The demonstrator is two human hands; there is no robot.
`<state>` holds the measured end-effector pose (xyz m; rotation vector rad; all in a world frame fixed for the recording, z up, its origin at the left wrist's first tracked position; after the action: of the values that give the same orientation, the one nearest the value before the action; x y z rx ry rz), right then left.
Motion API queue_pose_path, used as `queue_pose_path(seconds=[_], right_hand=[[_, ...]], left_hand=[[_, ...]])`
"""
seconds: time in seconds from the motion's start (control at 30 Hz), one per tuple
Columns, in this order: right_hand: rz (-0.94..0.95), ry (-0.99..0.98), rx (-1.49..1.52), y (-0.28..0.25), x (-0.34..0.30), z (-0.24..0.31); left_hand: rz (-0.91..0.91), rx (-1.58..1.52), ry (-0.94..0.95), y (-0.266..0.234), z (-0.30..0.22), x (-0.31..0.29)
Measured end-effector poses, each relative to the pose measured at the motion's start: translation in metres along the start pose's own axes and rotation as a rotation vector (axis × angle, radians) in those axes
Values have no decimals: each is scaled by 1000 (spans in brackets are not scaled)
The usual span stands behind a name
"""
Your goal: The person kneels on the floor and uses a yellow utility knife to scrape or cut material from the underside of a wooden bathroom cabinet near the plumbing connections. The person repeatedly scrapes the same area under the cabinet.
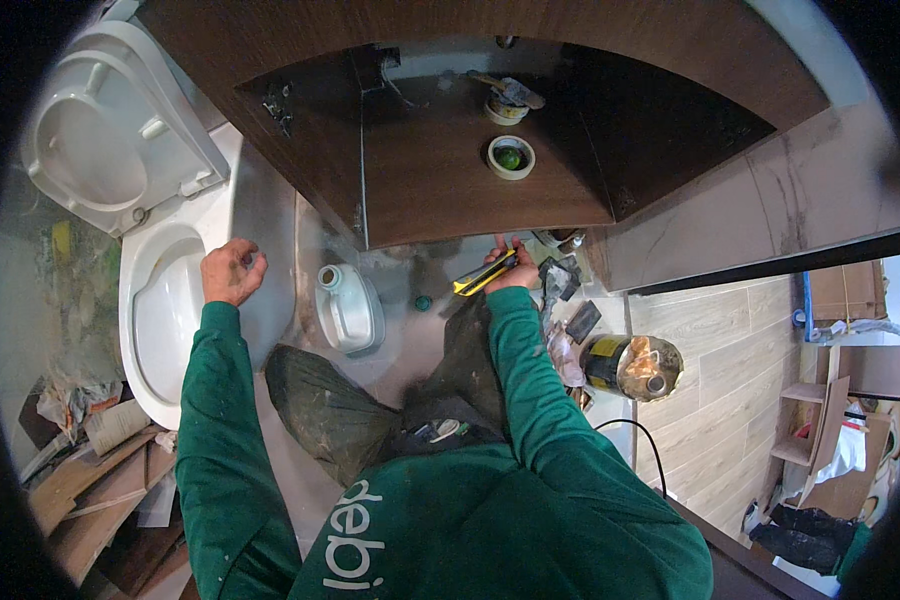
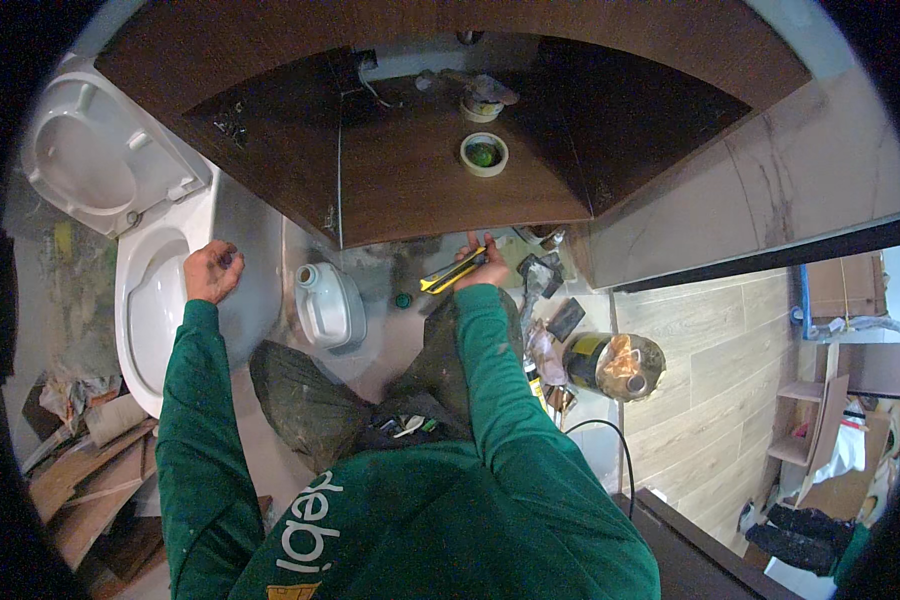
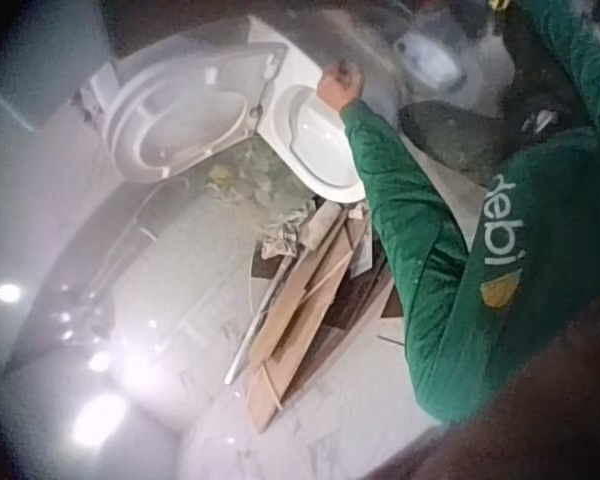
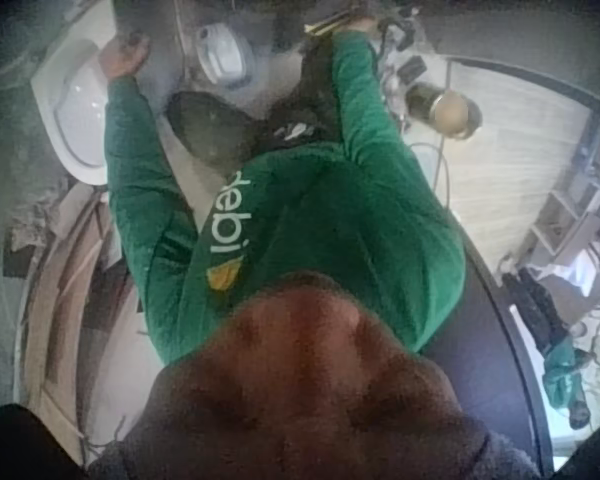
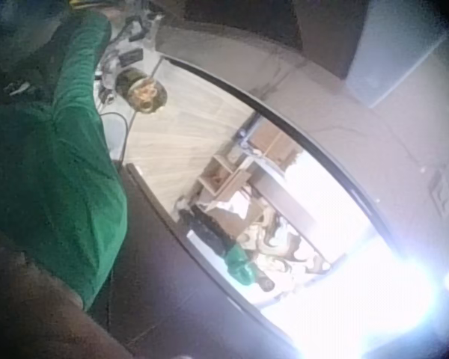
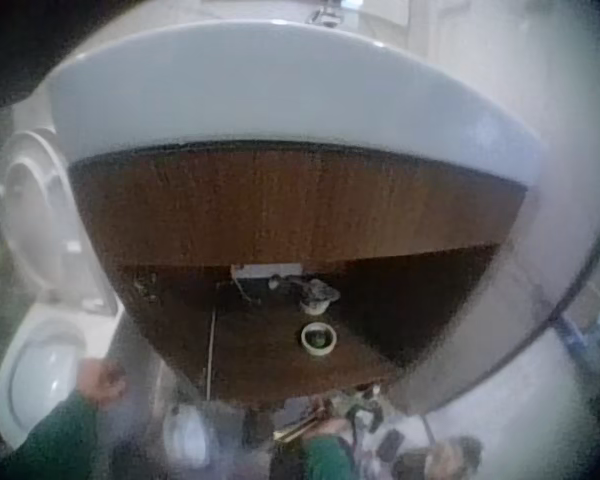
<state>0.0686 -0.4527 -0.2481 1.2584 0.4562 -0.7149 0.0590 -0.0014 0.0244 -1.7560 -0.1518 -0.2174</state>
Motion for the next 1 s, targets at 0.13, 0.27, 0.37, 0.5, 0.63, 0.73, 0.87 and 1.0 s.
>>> queue_pose_path(seconds=[0.13, 0.27, 0.37, 0.5, 0.63, 0.73, 0.87, 1.0], right_hand=[[-3, 38, -17, 4, -2, -7], [30, 37, -191, -4, -2, -3], [70, 121, -505, -13, 2, 10], [233, 211, -622, -4, 10, 28], [346, 271, -667, 8, 10, 40], [370, 308, -680, 11, 10, 40], [328, 294, -671, 14, 14, 37], [234, 300, -704, 13, 16, 36]], left_hand=[[0, 9, -10, 1, 0, 0], [7, -5, 11, 0, -1, 0], [-21, -9, 20, -2, -3, 0], [27, -25, -4, 1, -2, 1], [50, 36, -19, 3, -1, 2], [48, 50, -3, 3, -2, 2], [36, 20, -36, 3, 0, 1], [55, 22, -23, 4, 0, 1]])
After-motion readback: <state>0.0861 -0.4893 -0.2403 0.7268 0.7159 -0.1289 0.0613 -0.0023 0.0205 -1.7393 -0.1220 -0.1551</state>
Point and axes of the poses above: each hand's wrist, its own x-axis towards the middle knuckle, its own y-axis out of the palm, z = x × y, the point moved 8 cm from there along x, towards the middle knuckle, and after that the axes turned 2 degrees about x, right-handed, at the moved point
